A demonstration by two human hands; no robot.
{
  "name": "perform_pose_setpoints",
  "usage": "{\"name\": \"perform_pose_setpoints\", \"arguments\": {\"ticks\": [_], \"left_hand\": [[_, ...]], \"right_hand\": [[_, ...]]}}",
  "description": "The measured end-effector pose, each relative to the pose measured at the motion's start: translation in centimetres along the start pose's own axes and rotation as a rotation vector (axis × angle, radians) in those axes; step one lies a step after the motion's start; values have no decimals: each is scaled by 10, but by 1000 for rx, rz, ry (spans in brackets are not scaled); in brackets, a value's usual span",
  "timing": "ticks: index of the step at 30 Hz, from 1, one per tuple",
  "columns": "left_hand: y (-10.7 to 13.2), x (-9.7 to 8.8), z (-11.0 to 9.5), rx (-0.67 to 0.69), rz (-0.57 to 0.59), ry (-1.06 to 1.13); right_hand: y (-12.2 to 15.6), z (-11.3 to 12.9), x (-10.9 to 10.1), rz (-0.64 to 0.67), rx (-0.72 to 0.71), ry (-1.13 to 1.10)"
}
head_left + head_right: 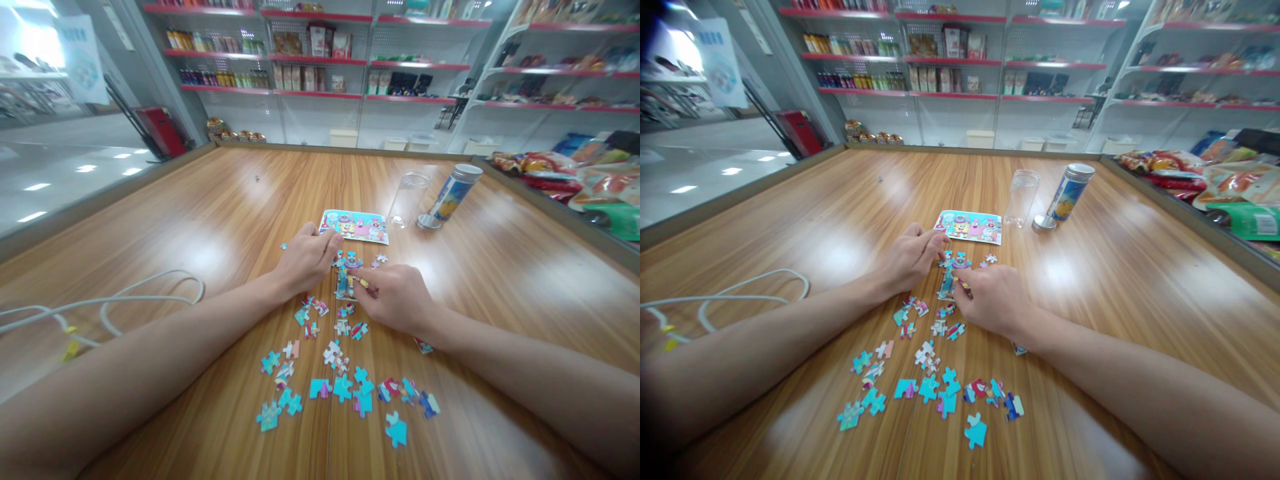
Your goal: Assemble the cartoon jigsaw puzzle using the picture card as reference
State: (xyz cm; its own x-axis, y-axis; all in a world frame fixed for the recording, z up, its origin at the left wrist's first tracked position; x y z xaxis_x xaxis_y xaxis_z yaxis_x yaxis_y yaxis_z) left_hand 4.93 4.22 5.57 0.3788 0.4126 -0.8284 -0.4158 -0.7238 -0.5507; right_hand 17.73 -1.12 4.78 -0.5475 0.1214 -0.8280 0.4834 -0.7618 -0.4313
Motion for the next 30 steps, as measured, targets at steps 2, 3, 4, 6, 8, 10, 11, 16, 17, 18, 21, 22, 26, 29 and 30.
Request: {"name": "perform_pose_setpoints", "arguments": {"ticks": [2, 3, 4, 6, 8, 10, 11, 16, 17, 18, 21, 22, 26, 29, 30], "left_hand": [[0, -1, -4, 44, -4, -53], [0, -2, -6, 61, -5, -77], [0, -2, -7, 75, -2, -98], [1, -3, -10, 102, 8, -126], [1, -3, -14, 123, 18, -150], [1, -3, -16, 133, 35, -175], [1, -3, -17, 134, 45, -186], [0, -4, -21, 146, 73, -229], [0, -4, -22, 149, 71, -238], [0, -5, -23, 155, 68, -245], [0, -7, -26, 175, 54, -256], [0, -8, -26, 180, 50, -255], [0, -8, -28, 188, 47, -251], [-1, -8, -28, 184, 57, -240], [-1, -8, -28, 181, 61, -234]], "right_hand": [[0, 0, 0, 2, 0, 0], [0, 0, 1, 3, 1, 1], [0, 0, 1, 5, 3, 3], [-1, -1, 1, 15, 6, 8], [-1, -1, 2, 26, 9, 15], [-1, 0, 2, 34, 12, 22], [-1, 0, 2, 38, 15, 25], [-2, -1, 3, 52, 33, 32], [-2, -1, 3, 54, 35, 35], [-2, -1, 3, 55, 36, 40], [-1, -1, 4, 64, 36, 52], [-1, -1, 4, 65, 38, 55], [-2, -1, 4, 67, 42, 64], [-2, 0, 4, 71, 40, 72], [-2, 0, 4, 71, 40, 74]]}}
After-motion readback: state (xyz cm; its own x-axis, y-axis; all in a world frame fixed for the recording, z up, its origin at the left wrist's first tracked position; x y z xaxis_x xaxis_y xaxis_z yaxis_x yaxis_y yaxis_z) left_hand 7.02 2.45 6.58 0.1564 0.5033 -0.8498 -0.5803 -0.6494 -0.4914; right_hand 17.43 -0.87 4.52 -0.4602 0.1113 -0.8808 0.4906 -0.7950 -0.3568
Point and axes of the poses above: each hand's wrist, its own y-axis away from the middle knuckle, its own x-axis out of the palm, z = x × y, the point moved 9 cm from there along -y, towards the middle knuckle, and after that the axes turned 15 degrees about -y, right-handed, at the moved point
